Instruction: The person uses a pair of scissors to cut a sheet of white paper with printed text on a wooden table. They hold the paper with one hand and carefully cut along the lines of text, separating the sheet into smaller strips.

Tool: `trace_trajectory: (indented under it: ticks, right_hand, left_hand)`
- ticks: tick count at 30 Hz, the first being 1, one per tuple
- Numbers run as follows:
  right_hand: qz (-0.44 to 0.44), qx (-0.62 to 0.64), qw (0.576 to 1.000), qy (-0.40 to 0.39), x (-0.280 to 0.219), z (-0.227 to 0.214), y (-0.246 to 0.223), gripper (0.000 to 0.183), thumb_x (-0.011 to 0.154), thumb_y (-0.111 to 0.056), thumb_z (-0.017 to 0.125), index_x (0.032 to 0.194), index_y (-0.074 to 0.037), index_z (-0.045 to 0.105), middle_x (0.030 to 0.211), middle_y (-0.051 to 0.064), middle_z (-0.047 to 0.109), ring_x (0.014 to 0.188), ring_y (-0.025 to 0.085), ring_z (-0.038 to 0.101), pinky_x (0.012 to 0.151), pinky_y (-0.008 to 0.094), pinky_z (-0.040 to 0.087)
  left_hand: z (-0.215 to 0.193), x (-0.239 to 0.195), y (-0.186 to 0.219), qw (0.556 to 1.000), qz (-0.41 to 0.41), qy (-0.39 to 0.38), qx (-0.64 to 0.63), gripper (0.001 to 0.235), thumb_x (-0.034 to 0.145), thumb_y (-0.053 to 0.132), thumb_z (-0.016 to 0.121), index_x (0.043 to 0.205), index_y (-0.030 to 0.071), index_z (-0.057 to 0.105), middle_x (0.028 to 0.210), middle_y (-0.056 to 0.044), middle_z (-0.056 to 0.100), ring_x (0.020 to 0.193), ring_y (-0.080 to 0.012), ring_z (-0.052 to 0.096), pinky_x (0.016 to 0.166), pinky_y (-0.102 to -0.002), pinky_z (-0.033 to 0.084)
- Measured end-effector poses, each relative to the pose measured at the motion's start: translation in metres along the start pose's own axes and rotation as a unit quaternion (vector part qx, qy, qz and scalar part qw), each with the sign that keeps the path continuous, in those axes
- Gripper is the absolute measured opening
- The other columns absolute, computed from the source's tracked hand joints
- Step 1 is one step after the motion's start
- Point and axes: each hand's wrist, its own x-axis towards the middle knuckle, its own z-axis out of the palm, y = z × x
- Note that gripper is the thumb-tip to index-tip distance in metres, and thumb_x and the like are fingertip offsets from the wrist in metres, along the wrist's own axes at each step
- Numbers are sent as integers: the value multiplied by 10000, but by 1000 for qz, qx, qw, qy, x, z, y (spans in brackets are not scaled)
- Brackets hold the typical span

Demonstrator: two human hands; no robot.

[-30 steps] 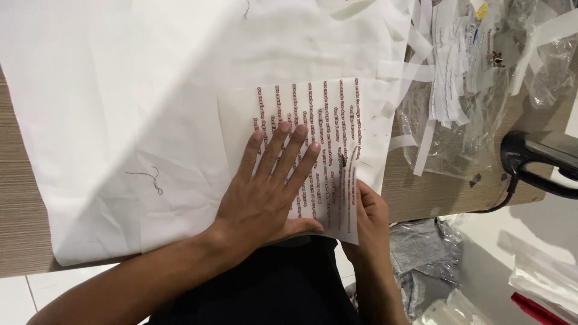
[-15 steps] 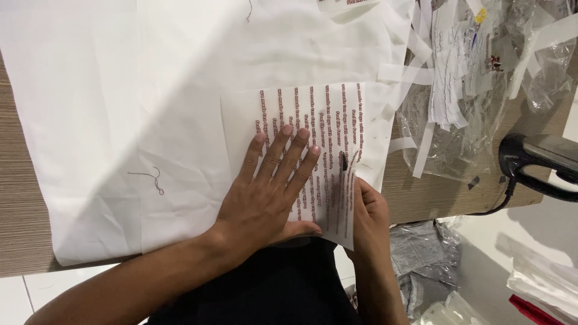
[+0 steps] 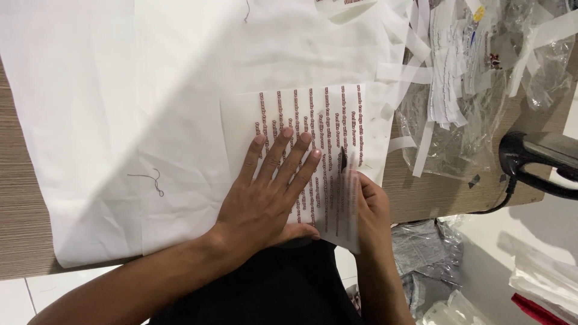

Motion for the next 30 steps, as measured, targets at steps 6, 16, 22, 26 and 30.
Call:
trace_trajectory:
  ticks: [6,16,22,26,30]
  right_hand:
    - [16,-10,1000,-20,-11,4,-12,392,1043,-345,551,988,-16,757,789,49,698,681,133,607,565,282,483]
    - [-7,-140,985,-101,-44,-43,-21,374,1079,-282,496,893,-12,676,578,37,477,416,133,395,330,276,289]
    - [-321,-380,868,-17,-12,-44,-24,304,997,-232,593,1243,-85,695,1033,67,755,903,158,695,692,296,532]
    - [-471,-430,770,-11,16,-29,-24,344,928,-252,790,1217,-87,703,1081,88,742,876,202,683,756,320,543]
    - [-551,-457,698,-27,25,-14,-32,302,977,-271,750,1159,-31,727,1050,103,736,948,254,685,829,376,561]
  left_hand:
    - [-1,-5,-9,1000,8,0,-24,1385,644,1049,482,1652,119,289,1716,-179,181,1572,-426,135,1257,-636,115]
    - [-55,-29,-64,990,0,-136,41,1173,547,697,656,1553,263,236,1711,-180,18,1579,-404,-80,1227,-668,-127]
    - [-45,-40,-39,992,106,-52,-53,1307,485,735,803,1541,98,368,1642,-186,343,1540,-404,260,1268,-594,129]
    - [-32,-47,-38,992,108,42,-40,690,771,375,733,1375,71,596,1437,-167,618,1369,-352,553,1200,-517,366]
    - [-28,-51,-41,984,122,84,-103,340,1020,33,579,1358,37,617,1386,-236,634,1355,-409,561,1189,-562,387]
